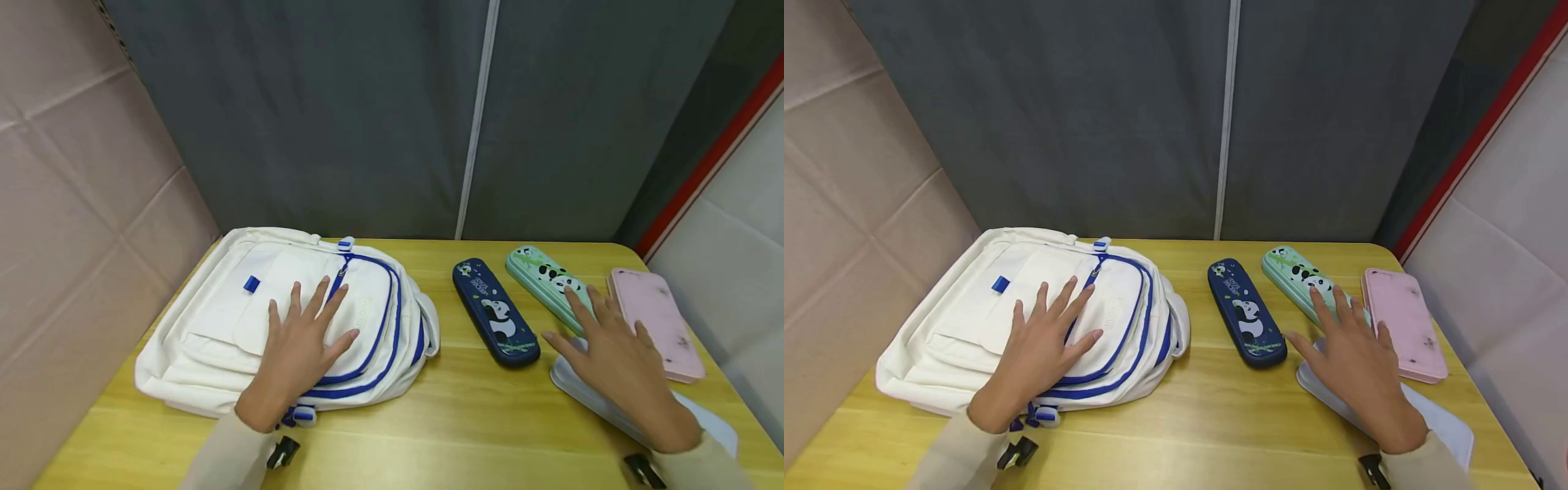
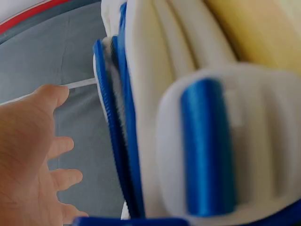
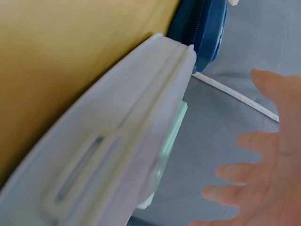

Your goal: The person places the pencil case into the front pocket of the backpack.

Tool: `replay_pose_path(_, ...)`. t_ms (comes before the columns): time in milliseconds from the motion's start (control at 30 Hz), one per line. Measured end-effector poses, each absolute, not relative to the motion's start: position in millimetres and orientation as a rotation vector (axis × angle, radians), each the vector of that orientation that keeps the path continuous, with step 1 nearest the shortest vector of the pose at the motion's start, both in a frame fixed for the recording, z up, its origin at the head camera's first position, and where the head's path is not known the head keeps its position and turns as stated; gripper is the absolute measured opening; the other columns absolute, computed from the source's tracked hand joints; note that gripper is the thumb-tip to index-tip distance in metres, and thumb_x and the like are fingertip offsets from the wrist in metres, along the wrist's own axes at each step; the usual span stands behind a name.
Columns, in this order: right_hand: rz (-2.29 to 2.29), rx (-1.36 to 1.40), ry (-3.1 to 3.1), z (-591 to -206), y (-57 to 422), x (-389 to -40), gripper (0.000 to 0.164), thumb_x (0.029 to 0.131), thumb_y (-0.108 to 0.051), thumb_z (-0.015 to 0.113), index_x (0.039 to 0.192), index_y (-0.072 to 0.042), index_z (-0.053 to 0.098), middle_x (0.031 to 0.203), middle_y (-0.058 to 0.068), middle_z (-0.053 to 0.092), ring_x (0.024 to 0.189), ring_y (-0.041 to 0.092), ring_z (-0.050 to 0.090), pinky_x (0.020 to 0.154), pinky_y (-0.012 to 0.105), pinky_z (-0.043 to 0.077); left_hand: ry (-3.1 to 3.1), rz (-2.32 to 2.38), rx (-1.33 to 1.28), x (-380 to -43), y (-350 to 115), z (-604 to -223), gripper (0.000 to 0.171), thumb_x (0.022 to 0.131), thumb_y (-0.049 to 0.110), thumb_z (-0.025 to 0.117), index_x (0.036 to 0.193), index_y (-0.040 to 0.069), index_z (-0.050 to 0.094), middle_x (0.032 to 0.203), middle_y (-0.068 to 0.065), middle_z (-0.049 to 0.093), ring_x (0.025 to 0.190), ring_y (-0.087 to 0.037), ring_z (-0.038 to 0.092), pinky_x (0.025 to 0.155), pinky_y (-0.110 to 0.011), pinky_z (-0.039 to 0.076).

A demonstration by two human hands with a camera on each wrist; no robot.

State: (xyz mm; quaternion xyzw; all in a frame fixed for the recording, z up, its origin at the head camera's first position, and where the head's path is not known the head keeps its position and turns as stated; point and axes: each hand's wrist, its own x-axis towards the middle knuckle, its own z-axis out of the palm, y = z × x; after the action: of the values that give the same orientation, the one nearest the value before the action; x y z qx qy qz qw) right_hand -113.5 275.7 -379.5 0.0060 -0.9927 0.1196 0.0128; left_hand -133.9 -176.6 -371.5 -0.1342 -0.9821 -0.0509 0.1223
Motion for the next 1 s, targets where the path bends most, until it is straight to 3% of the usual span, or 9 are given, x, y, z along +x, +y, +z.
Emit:
replay_pose_path(400, 0.34, 0.021, -3.082, -390, 298, -87, 0.094, 0.1, -0.069, 0.051, 0.169, -0.016, 0.016, 0.167, 0.034, 0.023, 0.148, 0.061, 0.025, 0.105, 0.087, 0.019, -2.855, -0.154, -0.502, -118, -169, -380, 0.071, 0.099, 0.058, 0.062, 0.161, 0.03, 0.042, 0.17, -0.006, 0.037, 0.152, -0.051, 0.034, 0.114, -0.082, 0.026)
replay_pose_path(633, 0.334, 0.015, -3.097, -395, 305, -74, 0.096, 0.098, -0.07, 0.055, 0.167, -0.011, 0.025, 0.161, 0.037, 0.033, 0.142, 0.059, 0.034, 0.106, 0.083, 0.026, -2.858, -0.174, -0.555, -107, -171, -387, 0.07, 0.097, 0.056, 0.066, 0.159, 0.029, 0.046, 0.169, -0.004, 0.039, 0.15, -0.051, 0.037, 0.113, -0.082, 0.028)
replay_pose_path(867, 0.278, 0.016, -3.09, -401, 322, -58, 0.097, 0.092, -0.072, 0.064, 0.16, -0.007, 0.038, 0.155, 0.035, 0.042, 0.129, 0.061, 0.047, 0.089, 0.081, 0.041, -2.881, -0.238, -0.608, -102, -164, -392, 0.069, 0.098, 0.057, 0.064, 0.159, 0.031, 0.045, 0.168, -0.004, 0.039, 0.151, -0.05, 0.037, 0.113, -0.082, 0.028)
replay_pose_path(1000, 0.254, -0.017, -3.162, -405, 332, -54, 0.106, 0.089, -0.077, 0.063, 0.159, -0.003, 0.037, 0.153, 0.038, 0.042, 0.123, 0.062, 0.051, 0.09, 0.079, 0.044, -2.892, -0.246, -0.624, -101, -163, -396, 0.071, 0.097, 0.06, 0.065, 0.159, 0.031, 0.046, 0.168, -0.004, 0.04, 0.151, -0.051, 0.037, 0.112, -0.081, 0.03)
